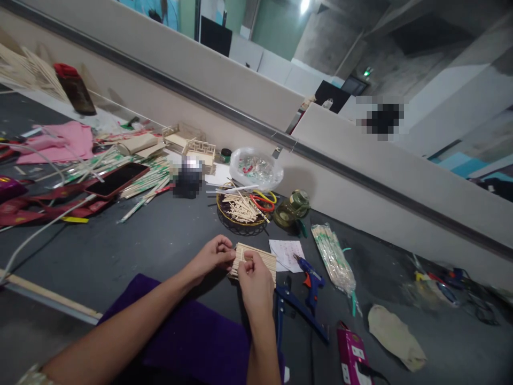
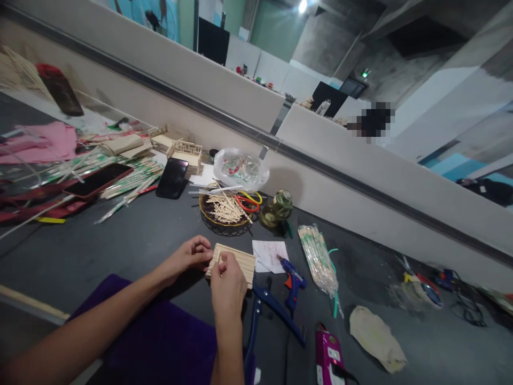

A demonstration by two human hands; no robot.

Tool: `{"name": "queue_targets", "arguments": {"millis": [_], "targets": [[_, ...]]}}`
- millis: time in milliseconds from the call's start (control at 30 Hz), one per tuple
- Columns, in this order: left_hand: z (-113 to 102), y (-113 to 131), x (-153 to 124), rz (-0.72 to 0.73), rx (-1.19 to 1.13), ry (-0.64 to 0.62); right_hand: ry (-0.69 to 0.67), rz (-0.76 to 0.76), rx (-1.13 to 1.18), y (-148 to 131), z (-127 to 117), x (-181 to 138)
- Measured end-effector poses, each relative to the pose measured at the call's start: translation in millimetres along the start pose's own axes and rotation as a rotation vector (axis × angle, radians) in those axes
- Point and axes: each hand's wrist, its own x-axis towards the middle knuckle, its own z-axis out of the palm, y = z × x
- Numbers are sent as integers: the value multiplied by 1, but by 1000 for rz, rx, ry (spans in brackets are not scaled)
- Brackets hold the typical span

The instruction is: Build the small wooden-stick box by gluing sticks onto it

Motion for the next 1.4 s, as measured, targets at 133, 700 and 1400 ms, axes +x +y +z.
{"name": "queue_targets", "arguments": {"millis": [133,700,1400], "targets": [[1,-1,0,-1,69,-38,-24,3,-58,-7,2,4],[-3,-5,3,-19,23,-40,6,-192,7,-4,12,5],[7,-4,7,75,142,73,5,-115,-106,-7,12,-5]]}}
